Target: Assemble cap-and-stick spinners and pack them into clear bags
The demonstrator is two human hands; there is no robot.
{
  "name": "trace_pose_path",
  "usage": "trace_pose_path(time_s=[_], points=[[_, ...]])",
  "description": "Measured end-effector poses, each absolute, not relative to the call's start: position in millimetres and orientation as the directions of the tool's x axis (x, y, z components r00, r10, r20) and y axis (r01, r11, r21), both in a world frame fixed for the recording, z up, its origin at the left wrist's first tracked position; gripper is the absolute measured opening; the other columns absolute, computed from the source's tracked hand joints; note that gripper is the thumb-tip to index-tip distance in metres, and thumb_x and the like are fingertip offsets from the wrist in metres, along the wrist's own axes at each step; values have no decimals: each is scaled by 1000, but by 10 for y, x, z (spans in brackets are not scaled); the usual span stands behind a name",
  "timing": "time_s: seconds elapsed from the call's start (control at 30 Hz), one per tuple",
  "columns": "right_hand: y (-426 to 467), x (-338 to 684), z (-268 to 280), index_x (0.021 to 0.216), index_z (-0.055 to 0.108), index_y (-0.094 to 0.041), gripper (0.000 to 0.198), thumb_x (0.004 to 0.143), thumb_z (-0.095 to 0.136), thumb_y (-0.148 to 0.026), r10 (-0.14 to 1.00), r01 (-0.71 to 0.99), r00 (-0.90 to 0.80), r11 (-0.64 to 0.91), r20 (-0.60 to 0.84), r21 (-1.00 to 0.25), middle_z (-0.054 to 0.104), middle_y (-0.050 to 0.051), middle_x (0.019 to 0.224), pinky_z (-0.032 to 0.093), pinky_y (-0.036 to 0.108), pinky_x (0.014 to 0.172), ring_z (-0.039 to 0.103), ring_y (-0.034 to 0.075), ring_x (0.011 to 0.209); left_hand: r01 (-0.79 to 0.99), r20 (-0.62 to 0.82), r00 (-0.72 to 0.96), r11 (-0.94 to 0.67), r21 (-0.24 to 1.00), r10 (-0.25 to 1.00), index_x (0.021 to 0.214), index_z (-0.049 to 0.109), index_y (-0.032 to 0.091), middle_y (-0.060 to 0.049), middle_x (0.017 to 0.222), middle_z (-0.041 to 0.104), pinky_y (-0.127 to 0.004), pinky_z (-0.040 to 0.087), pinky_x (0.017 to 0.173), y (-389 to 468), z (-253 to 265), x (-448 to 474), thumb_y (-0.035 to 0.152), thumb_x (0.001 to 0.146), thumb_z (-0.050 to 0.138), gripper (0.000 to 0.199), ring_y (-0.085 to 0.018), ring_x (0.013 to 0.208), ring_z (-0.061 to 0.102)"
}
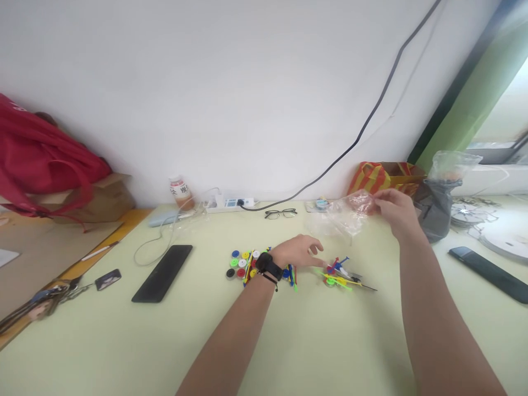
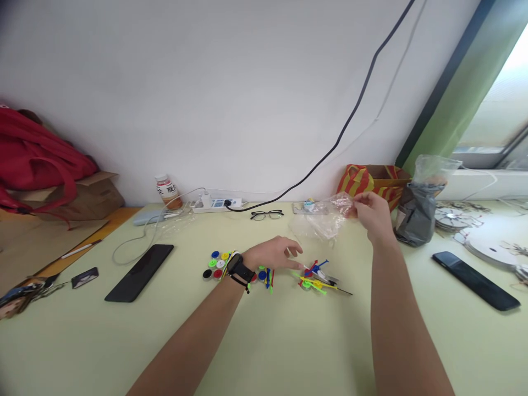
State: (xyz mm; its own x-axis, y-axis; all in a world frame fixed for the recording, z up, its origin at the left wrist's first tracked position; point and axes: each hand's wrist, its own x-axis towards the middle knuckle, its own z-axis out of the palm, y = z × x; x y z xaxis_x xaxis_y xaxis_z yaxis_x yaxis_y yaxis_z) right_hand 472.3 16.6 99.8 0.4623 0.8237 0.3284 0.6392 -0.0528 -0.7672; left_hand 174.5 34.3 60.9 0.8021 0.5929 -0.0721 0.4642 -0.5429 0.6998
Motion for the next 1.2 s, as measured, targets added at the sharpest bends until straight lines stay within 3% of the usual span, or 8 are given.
trace_pose_path(time_s=[0.1, 0.27, 0.5, 0.6, 0.8, 0.97, 1.07, 1.2], points=[[215, 4876, 731, 109, 63, -10, 29, 94, 44, -27, 823, 624, 522, -188, 226, -759, 72, 18, 92, 52, 30, 68, 67, 23, 81, 478, -108, 822, -575, 665, 559, 107, 76, 19, -8, 104, 77, -28, 51, 70, 311, 564, 1788, 57, 69, 85, 55, -23, 88, 72], [243, 4929, 594, 87, 71, -16, 22, 81, 67, -37, 876, 704, 475, -319, 86, -635, 74, 17, 96, 52, 39, 74, 68, 32, 90, 483, -95, 816, -582, 655, 570, 88, 79, 20, -5, 89, 77, -26, 47, 62, 225, 477, 1921, 53, 72, 82, 37, -21, 80, 70], [270, 4634, 822, 104, 75, -23, 27, 86, 65, -41, 983, 803, 179, -167, -37, -572, 74, 11, 116, 54, 35, 78, 70, 28, 99, 486, -64, 776, -531, 694, 627, 79, 78, 20, -3, 82, 77, -26, 46, 63, 183, 394, 2044, 32, 78, 73, 13, -19, 73, 68], [188, 4483, 969, 102, 76, -28, 24, 86, 67, -43, 995, 817, 55, -95, -88, -569, 75, 6, 115, 55, 33, 79, 70, 26, 100, 447, -34, 775, -509, 736, 631, 82, 79, 19, -3, 82, 78, -26, 48, 66, 217, 422, 2029, 31, 79, 72, 14, -18, 75, 68], [32, 4220, 1238, 99, 77, -27, 25, 90, 62, -45, 925, 804, -253, 39, -282, -593, 75, 7, 108, 54, 31, 74, 71, 25, 96, 348, 61, 746, -467, 813, 664, 87, 79, 16, -5, 88, 79, -26, 49, 70, 318, 545, 1913, 35, 85, 66, 23, -18, 78, 68], [6, 4121, 1277, 98, 78, -27, 24, 82, 71, -43, 880, 806, -374, 150, -295, -573, 75, 5, 92, 49, 30, 65, 68, 23, 83, 307, 113, 666, -409, 860, 737, 88, 76, 13, -8, 88, 78, -26, 49, 66, 381, 564, 1891, 39, 91, 61, 31, -17, 76, 67], [-34, 4033, 1223, 98, 76, -25, 24, 83, 70, -43, 921, 788, -344, 179, -181, -589, 73, 3, 81, 45, 28, 60, 64, 20, 73, 283, 151, 594, -381, 880, 790, 86, 74, 12, -10, 87, 76, -27, 51, 68, 422, 602, 1876, 42, 93, 60, 34, -17, 77, 67], [-164, 3792, 996, 97, 69, -22, 20, 86, 66, -39, 959, 567, -279, 204, 46, -798, 73, 3, 82, 50, 31, 69, 66, 20, 77, 207, 220, 551, -387, 898, 805, 96, 71, 14, -9, 100, 74, -29, 55, 78, 429, 708, 1791, 44, 91, 67, 31, -17, 86, 68]])
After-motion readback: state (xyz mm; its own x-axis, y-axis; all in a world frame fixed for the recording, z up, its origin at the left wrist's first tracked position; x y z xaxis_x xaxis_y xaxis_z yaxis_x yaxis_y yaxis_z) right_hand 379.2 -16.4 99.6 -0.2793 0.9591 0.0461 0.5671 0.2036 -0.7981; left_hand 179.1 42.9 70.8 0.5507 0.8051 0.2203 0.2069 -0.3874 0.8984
